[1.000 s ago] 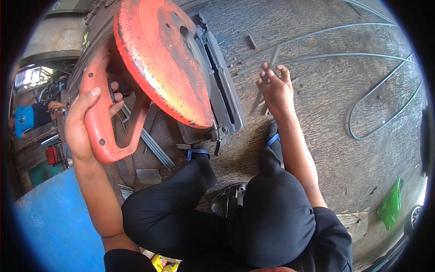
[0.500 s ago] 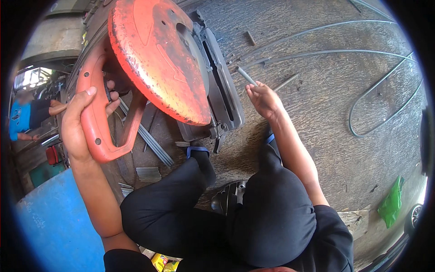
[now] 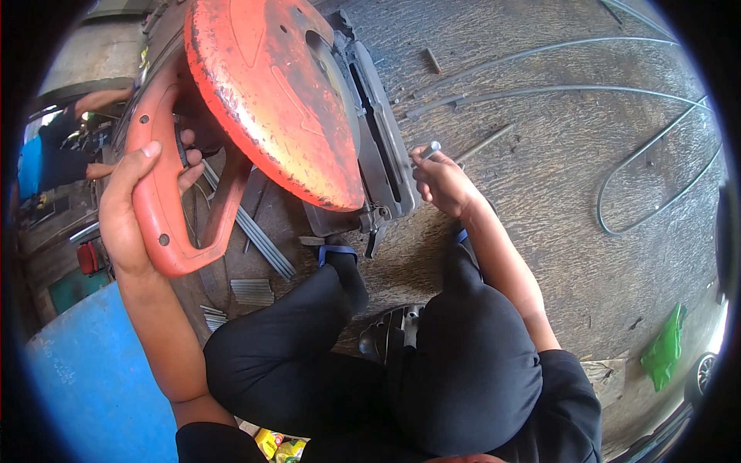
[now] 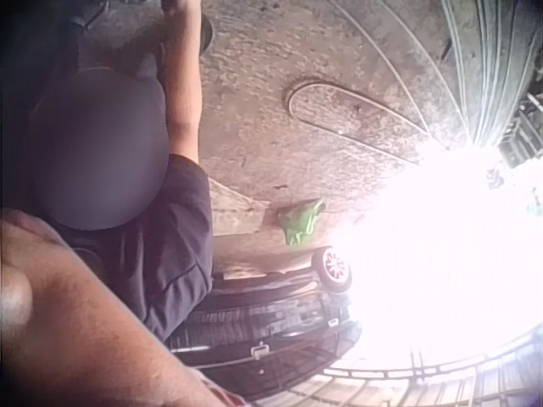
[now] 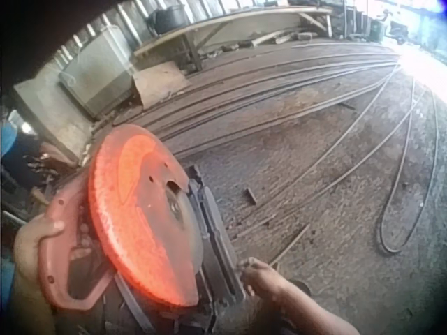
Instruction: Cutting metal rods into shorter segments using a chop saw.
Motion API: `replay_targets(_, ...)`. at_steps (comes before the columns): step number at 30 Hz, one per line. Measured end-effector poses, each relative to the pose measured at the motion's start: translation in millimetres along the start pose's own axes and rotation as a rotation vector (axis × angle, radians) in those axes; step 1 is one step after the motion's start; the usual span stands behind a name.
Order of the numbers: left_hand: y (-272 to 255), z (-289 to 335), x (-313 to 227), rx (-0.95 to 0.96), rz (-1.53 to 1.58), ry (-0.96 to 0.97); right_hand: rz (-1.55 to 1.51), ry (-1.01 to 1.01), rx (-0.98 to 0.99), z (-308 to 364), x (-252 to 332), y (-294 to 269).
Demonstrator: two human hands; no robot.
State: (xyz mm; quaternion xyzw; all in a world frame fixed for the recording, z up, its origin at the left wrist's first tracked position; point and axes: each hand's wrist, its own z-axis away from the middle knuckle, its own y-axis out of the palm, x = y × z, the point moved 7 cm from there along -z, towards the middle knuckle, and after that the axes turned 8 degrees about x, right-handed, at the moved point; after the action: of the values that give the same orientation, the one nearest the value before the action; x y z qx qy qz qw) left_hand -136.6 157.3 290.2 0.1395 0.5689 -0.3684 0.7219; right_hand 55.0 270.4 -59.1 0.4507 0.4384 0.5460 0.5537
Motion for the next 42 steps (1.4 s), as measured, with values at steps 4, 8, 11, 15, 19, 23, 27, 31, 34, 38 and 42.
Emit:
replay_targets(4, 0, -2, 0, 0.013, 0.016, 0.0, 1.704, -0.364, -0.51, 18, 43, 16)
replay_targets(8, 3, -1, -1, 0.008, 0.011, 0.002, 1.839, -0.606, -0.382, 15, 50, 48)
replay_targets(11, -1, -1, 0, 0.01, -0.004, -0.006, 1.6, -0.35, -0.302, 2, 46, 49)
replay_targets(15, -7, -3, 0, -0.005, -0.064, -0.03, 1.331, -0.211, -0.153, -15, 36, 40)
replay_targets(19, 0, -3, 0, 0.034, -0.018, -0.015, 1.184, -0.132, -0.022, -28, 26, 47)
replay_targets(23, 2, -2, 0, 0.036, 0.002, -0.009, 1.25, -0.136, -0.053, -39, 22, 51)
replay_targets(27, 0, -1, 0, 0.014, 0.02, -0.009, 1.457, -0.21, -0.068, -41, 23, 59)
replay_targets(31, 1, -2, 1, 0.011, 0.017, -0.009, 1.61, -0.258, -0.152, -37, 27, 68)
replay_targets(34, 0, -1, 0, -0.002, 0.005, -0.008, 1.681, -0.318, -0.166, -35, 29, 74)
replay_targets(38, 1, -1, 0, 0.019, 0.001, -0.016, 1.697, -0.353, -0.198, -31, 29, 78)
replay_targets(42, 1, -1, -1, 0.015, -0.007, -0.013, 1.725, -0.457, -0.184, -31, 29, 77)
